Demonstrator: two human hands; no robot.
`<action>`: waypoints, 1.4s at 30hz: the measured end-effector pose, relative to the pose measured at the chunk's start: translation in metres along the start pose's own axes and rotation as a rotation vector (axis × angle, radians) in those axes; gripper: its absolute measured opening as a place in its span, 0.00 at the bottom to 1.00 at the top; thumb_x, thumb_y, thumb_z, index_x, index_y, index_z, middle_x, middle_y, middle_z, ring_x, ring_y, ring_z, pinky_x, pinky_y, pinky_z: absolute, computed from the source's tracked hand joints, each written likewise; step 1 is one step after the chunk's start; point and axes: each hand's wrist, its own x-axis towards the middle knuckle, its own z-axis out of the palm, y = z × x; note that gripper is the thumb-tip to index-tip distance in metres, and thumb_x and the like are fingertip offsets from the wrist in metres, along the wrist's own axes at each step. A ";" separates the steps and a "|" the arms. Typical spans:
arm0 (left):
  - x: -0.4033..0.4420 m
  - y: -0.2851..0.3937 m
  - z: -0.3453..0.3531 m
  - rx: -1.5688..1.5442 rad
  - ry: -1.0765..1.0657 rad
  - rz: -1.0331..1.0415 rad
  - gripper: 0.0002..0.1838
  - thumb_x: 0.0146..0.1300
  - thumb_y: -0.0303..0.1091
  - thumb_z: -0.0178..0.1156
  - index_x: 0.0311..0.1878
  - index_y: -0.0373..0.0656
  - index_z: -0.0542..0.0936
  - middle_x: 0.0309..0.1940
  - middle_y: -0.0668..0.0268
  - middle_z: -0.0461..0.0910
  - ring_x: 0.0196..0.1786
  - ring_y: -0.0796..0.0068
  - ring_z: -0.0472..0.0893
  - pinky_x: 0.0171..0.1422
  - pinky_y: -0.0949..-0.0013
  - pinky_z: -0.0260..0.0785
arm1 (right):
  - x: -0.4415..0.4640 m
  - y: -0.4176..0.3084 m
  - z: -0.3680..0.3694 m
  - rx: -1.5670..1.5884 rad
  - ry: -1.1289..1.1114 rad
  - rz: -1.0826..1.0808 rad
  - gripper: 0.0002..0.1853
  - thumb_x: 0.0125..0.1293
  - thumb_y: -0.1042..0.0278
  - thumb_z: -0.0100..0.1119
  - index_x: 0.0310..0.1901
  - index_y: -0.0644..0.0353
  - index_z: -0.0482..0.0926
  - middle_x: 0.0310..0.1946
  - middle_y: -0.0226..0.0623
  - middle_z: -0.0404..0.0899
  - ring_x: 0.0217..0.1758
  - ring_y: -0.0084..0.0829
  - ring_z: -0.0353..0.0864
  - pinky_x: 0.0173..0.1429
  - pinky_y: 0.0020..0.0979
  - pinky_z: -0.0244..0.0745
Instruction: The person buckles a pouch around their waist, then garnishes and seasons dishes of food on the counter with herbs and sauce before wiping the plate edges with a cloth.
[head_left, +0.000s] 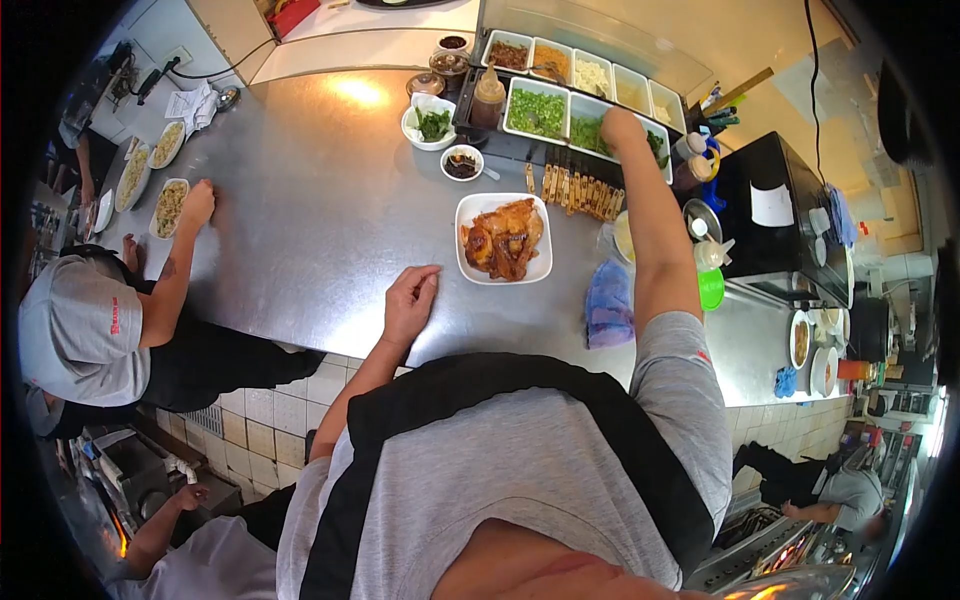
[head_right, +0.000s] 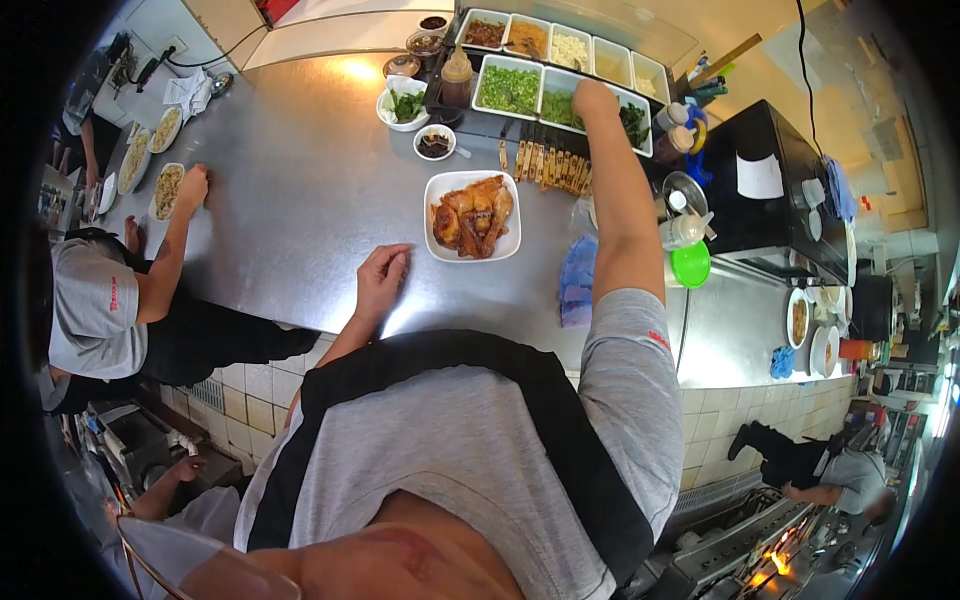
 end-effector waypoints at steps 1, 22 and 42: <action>0.001 0.000 0.000 0.011 0.005 0.017 0.09 0.64 0.29 0.57 0.44 0.39 0.82 0.30 0.63 0.78 0.29 0.76 0.76 0.36 0.74 0.70 | -0.004 -0.004 0.004 0.066 0.029 0.027 0.13 0.56 0.73 0.55 0.43 0.59 0.83 0.43 0.51 0.82 0.49 0.43 0.83 0.48 0.40 0.78; 0.000 0.008 -0.001 0.053 0.009 0.039 0.08 0.63 0.28 0.58 0.44 0.39 0.82 0.32 0.63 0.78 0.29 0.76 0.77 0.36 0.75 0.70 | -0.023 0.026 -0.010 -0.059 0.113 -0.253 0.11 0.58 0.65 0.54 0.34 0.61 0.84 0.35 0.48 0.83 0.40 0.46 0.84 0.44 0.43 0.77; 0.000 0.003 -0.002 0.030 0.015 0.092 0.08 0.63 0.29 0.58 0.42 0.39 0.82 0.30 0.63 0.78 0.28 0.76 0.76 0.34 0.74 0.70 | -0.071 0.045 -0.037 0.217 0.127 -0.193 0.12 0.58 0.59 0.58 0.39 0.53 0.85 0.37 0.46 0.83 0.42 0.45 0.82 0.50 0.42 0.76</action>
